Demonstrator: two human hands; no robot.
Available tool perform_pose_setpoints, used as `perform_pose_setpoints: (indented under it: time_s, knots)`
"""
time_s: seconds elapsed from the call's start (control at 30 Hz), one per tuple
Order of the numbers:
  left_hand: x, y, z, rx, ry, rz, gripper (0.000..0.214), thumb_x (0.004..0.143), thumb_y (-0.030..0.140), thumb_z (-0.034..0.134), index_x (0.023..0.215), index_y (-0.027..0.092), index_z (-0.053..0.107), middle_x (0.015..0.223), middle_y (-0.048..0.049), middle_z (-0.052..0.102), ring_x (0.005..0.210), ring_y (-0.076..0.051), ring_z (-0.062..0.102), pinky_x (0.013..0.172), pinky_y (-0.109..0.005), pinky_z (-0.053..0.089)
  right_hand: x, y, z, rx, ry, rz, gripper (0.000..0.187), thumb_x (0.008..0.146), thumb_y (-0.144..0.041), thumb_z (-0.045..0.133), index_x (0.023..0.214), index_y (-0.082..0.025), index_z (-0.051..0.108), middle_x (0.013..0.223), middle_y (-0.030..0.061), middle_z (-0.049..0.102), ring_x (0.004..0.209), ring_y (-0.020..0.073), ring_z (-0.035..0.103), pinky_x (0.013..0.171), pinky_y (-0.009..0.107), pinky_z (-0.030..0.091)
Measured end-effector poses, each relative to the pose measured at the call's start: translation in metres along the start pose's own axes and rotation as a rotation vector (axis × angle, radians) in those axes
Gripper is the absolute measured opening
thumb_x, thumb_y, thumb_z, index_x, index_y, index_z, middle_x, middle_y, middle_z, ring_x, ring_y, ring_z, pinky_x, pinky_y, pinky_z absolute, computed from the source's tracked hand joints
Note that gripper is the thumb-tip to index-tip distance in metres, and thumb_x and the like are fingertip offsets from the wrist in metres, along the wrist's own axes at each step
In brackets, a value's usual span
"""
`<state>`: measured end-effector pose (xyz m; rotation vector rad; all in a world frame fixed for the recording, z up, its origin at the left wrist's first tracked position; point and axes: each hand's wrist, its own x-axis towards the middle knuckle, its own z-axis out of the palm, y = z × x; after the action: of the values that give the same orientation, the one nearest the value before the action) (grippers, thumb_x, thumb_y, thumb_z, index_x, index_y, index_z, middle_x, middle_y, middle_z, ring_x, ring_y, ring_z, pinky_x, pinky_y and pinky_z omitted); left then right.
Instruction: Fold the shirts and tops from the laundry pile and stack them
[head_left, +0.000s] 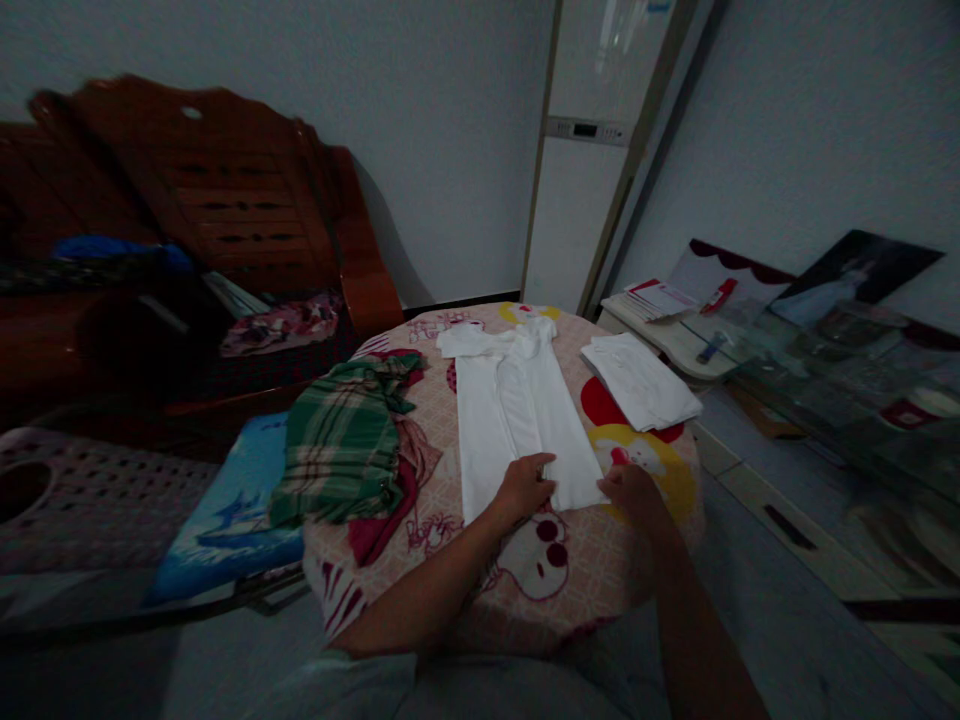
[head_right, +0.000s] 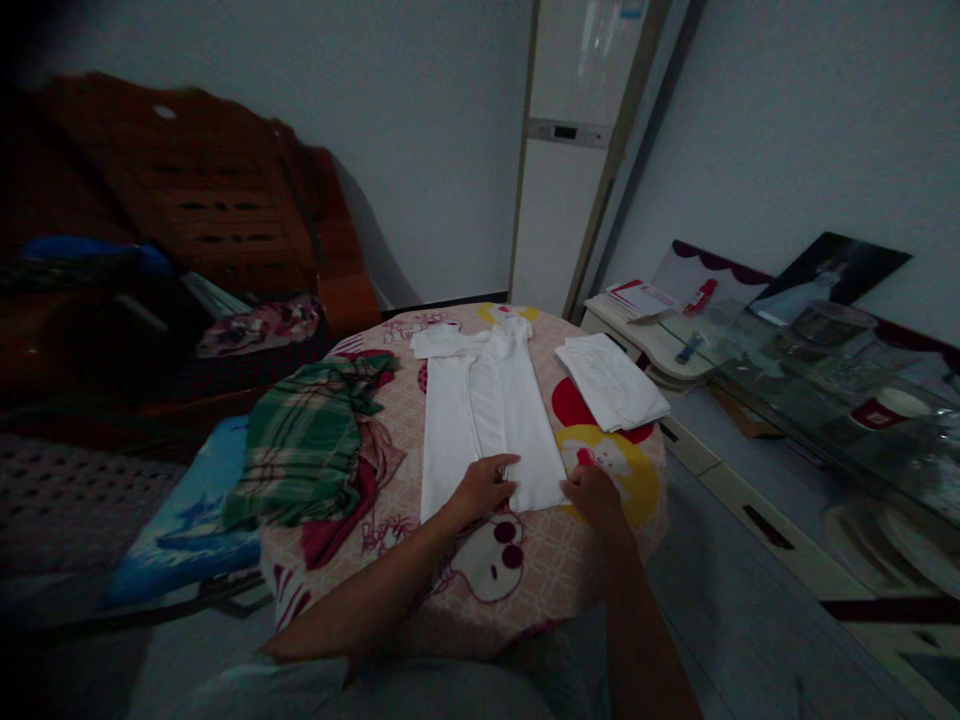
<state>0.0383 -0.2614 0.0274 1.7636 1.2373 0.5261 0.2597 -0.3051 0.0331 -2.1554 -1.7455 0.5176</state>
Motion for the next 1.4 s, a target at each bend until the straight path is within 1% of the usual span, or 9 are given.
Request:
perform_pose_setpoints:
  time_s: [0.23,0.43,0.53,0.67,0.83,0.93,1.13,1.23,1.4]
  knots:
    - [0.0,-0.001,0.002,0.125,-0.027,0.039,0.059,0.072,0.014,0.065,0.131,0.013,0.061,0.074,-0.001,0.068,0.066,-0.015,0.06,0.07,-0.026,0.048,0.0,0.006,0.0,-0.067,0.029,0.082,0.016,0.074,-0.022,0.056,0.058,-0.018,0.057,0.064,0.0031,0.062,0.063,0.0137,0.054,0.059,0.025,0.031]
    - [-0.012,-0.011,-0.012,0.025,0.026,0.166,0.052,0.079,0.019,0.064,0.131,0.018,0.059,0.078,0.0011,0.068,0.068,-0.013,0.061,0.071,-0.024,0.048,-0.005,-0.014,-0.005,0.058,0.239,-0.039,0.011,0.074,-0.024,0.055,0.068,-0.019,0.062,0.068,0.0037,0.066,0.065,0.0157,0.057,0.063,0.025,0.036]
    - [-0.021,-0.019,-0.025,0.111,0.112,0.173,0.033,0.081,0.015,0.061,0.113,0.017,0.068,0.081,-0.0012,0.069,0.072,-0.013,0.061,0.074,-0.024,0.047,-0.008,-0.023,-0.001,0.153,0.2,-0.106,0.011,0.074,-0.025,0.055,0.07,-0.02,0.063,0.064,0.0017,0.065,0.062,0.0158,0.058,0.063,0.026,0.038]
    - [-0.029,-0.032,-0.037,0.281,0.046,0.221,0.02,0.079,0.014,0.064,0.096,0.017,0.073,0.089,-0.0052,0.07,0.082,-0.017,0.063,0.079,-0.027,0.047,-0.007,-0.026,0.009,0.127,0.076,-0.063,0.008,0.071,-0.021,0.057,0.069,-0.02,0.065,0.068,0.0033,0.068,0.065,0.0168,0.061,0.062,0.026,0.039]
    - [-0.028,-0.041,-0.042,0.085,0.056,0.177,0.025,0.079,0.014,0.059,0.099,0.016,0.074,0.084,-0.0031,0.07,0.074,-0.014,0.062,0.07,-0.023,0.047,-0.002,-0.017,0.005,0.111,0.155,-0.006,0.013,0.076,-0.024,0.055,0.069,-0.02,0.065,0.07,0.0035,0.069,0.068,0.0169,0.062,0.065,0.026,0.039]
    - [-0.026,-0.034,-0.038,-0.005,0.051,0.135,0.025,0.08,0.014,0.055,0.095,0.015,0.074,0.078,-0.0026,0.071,0.068,-0.013,0.061,0.064,-0.021,0.046,0.002,-0.013,0.0,-0.01,0.195,0.058,0.014,0.078,-0.024,0.056,0.068,-0.019,0.064,0.074,0.0061,0.07,0.072,0.0174,0.06,0.066,0.026,0.037]
    - [-0.028,-0.017,-0.011,-0.018,-0.027,0.263,0.037,0.078,0.018,0.061,0.113,0.018,0.072,0.099,-0.0062,0.071,0.072,-0.012,0.062,0.068,-0.023,0.048,0.005,-0.009,-0.003,-0.183,0.022,0.102,0.024,0.081,-0.032,0.06,0.062,-0.019,0.058,0.071,0.0057,0.065,0.067,0.0154,0.054,0.061,0.027,0.029]
    - [-0.024,-0.019,-0.003,-0.11,-0.097,0.24,0.038,0.082,0.018,0.056,0.117,0.017,0.07,0.087,-0.004,0.07,0.063,-0.01,0.059,0.063,-0.022,0.046,0.003,-0.001,-0.004,-0.148,-0.009,0.058,0.021,0.081,-0.03,0.06,0.063,-0.019,0.056,0.07,0.0034,0.063,0.066,0.0141,0.052,0.061,0.026,0.028]
    - [-0.015,-0.018,-0.006,-0.3,-0.274,0.048,0.038,0.088,0.022,0.047,0.118,0.011,0.068,0.058,0.0022,0.059,0.048,-0.009,0.053,0.052,-0.02,0.043,0.0,0.01,-0.004,-0.065,-0.015,-0.053,0.016,0.08,-0.026,0.055,0.065,-0.019,0.052,0.07,0.0016,0.061,0.065,0.0134,0.05,0.06,0.025,0.029]
